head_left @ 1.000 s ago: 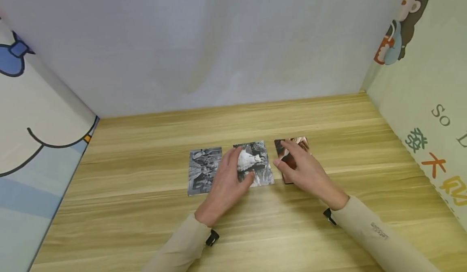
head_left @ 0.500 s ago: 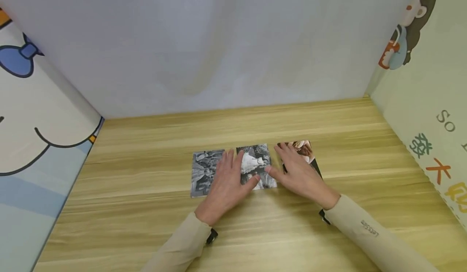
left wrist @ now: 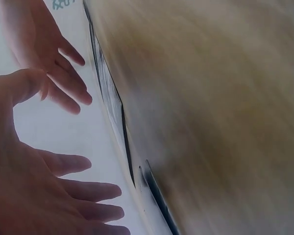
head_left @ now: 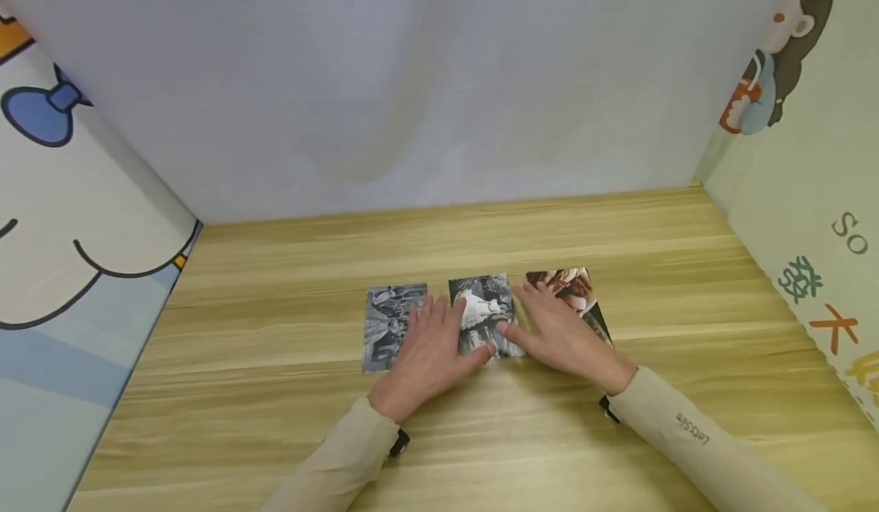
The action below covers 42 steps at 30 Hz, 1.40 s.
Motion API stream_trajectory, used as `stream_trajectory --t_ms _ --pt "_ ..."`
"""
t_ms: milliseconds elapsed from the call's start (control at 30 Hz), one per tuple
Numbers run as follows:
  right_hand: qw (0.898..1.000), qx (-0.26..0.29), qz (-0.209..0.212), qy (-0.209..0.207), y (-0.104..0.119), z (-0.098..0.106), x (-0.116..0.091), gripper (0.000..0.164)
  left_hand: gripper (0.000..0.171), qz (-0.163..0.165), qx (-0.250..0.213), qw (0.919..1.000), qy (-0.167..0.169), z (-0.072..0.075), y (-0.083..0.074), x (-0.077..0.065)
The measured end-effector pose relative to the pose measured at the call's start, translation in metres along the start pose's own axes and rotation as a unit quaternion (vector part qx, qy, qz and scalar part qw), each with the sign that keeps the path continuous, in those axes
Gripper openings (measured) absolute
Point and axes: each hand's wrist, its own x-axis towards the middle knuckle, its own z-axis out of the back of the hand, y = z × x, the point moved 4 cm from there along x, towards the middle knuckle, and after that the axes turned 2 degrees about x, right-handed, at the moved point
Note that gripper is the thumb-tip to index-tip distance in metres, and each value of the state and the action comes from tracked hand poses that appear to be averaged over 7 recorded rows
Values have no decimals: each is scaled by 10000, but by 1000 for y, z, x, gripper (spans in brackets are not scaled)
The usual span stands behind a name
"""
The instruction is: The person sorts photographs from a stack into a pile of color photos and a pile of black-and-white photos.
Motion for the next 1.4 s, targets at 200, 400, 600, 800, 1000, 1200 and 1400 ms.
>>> stream_trajectory --t_ms 200,400,600,800,1000,1200,1400 --pt "9999 88 74 76 0 -2 1 81 95 -6 61 9999 146 -3 0 1" --pt "9998 73 47 202 1 -6 0 80 93 -76 115 9997 204 -5 -1 1" --pt "9996 91 18 271 2 -7 -2 80 93 -58 165 9997 166 -5 -1 0" --pt "9995 97 30 296 3 -7 -3 80 92 -87 197 9997 141 -5 -2 -1" --pt "9994 99 36 323 4 -6 -3 80 91 -100 215 9996 153 -4 -2 -1" --pt "9993 138 48 349 4 -6 -2 78 90 -67 181 9996 221 -5 -3 0" --pt "9991 150 19 406 3 -7 -2 77 88 -28 128 9995 278 -5 -3 1"
